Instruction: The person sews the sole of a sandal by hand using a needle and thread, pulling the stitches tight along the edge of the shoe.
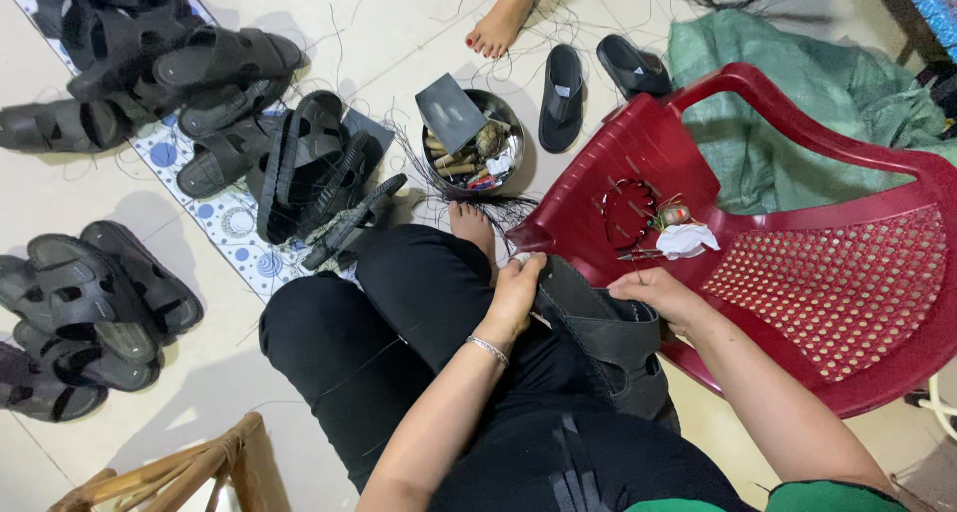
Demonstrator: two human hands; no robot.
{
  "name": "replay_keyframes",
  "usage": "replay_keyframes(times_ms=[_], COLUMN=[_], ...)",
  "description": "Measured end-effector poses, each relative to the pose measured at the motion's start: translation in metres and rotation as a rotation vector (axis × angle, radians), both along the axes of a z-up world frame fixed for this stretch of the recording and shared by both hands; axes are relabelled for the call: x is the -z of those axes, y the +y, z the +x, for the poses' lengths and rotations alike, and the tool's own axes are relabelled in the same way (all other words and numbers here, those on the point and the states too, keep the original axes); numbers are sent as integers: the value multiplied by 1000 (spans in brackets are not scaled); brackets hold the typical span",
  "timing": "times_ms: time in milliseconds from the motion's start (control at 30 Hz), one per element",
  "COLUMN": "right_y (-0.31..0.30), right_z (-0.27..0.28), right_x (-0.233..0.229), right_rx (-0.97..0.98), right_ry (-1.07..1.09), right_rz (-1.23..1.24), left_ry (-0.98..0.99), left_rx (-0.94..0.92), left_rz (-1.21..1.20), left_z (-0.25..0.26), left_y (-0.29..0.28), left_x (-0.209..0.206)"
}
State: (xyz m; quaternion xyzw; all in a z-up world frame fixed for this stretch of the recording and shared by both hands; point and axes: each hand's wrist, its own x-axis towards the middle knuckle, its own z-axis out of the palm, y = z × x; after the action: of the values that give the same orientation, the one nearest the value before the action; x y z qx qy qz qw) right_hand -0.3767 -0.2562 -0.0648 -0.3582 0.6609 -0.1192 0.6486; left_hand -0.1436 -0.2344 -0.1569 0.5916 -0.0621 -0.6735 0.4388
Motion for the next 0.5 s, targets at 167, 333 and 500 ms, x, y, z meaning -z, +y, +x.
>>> replay_keyframes(times_ms=[167, 333, 500], right_y=[3, 3, 6], right_z=[3, 8, -26], right_x=[-5, -28, -20], right_rx=[-22, 54, 129], right_ry=[1, -47, -56], right_rz=[-17, -128, -247], left_ry=[102, 78, -34], left_rx=[-40, -140, -353], left_rz=[-8, -116, -323], left_z=[7, 26, 85], left_y=[4, 5, 26], left_x=[-11, -35, -116])
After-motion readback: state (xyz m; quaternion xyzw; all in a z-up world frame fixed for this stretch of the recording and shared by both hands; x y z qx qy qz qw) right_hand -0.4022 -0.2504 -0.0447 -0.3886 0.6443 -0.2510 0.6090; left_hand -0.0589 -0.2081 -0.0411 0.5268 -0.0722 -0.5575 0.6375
